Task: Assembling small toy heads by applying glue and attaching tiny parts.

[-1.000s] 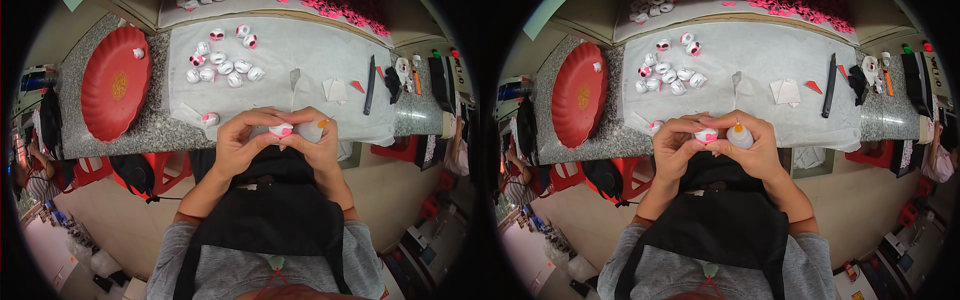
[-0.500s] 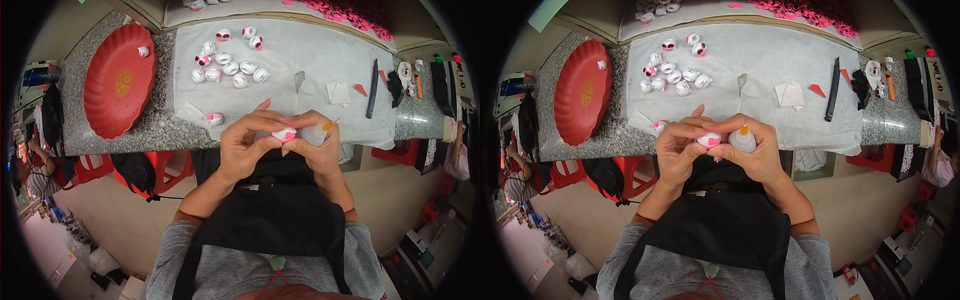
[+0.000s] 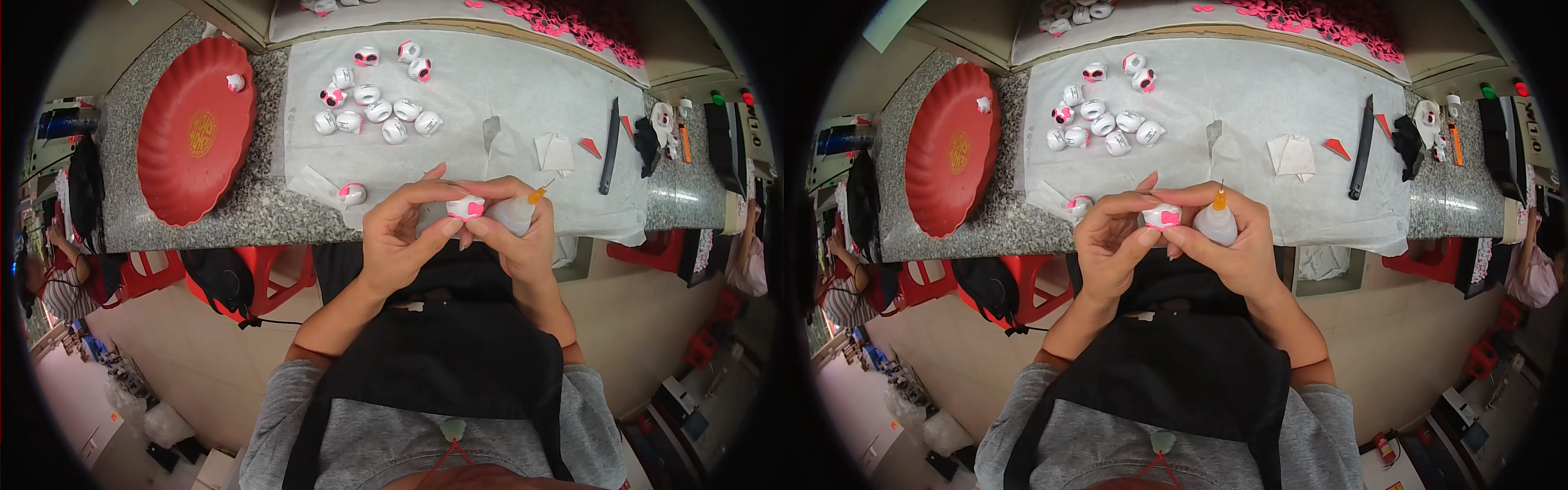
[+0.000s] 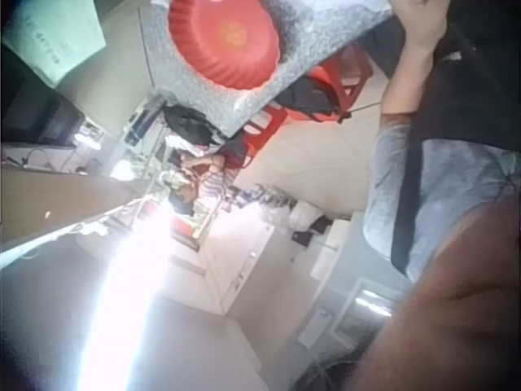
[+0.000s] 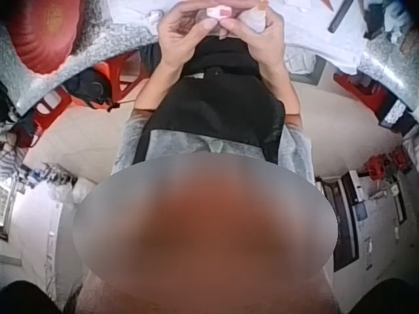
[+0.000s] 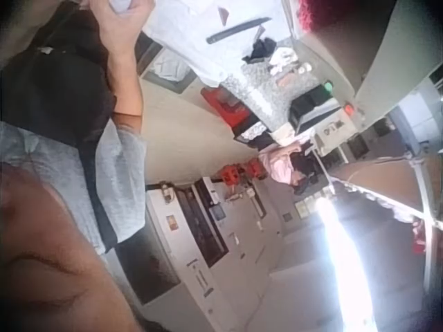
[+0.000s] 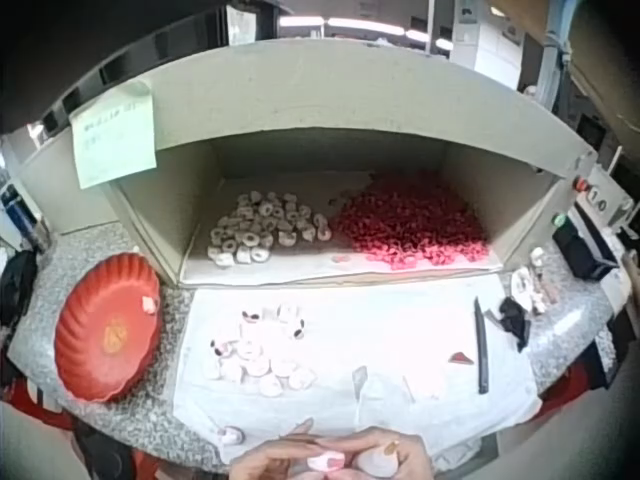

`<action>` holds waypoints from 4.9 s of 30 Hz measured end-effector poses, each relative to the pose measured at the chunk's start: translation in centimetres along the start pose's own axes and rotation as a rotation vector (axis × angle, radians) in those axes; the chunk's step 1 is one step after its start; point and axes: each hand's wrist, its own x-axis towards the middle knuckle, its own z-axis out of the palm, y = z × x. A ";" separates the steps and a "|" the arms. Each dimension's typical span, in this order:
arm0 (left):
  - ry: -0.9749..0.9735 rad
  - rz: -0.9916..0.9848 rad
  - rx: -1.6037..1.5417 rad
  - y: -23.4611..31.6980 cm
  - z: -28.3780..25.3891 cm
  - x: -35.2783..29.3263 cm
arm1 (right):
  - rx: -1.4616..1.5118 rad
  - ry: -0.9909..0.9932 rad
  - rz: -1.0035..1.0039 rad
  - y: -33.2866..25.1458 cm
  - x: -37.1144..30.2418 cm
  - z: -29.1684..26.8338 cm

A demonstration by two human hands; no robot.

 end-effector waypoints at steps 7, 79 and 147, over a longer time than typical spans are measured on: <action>0.045 -0.055 -0.053 -0.3 0.4 -0.2 | 0.005 0.032 0.030 -0.2 0.1 0.0; 0.019 -0.154 0.138 2.7 -0.3 5.5 | 0.120 0.260 -0.254 -2.2 -1.4 -3.8; 0.048 -0.090 0.016 0.6 0.0 -0.1 | -0.347 0.017 -0.781 -1.7 -2.1 -0.1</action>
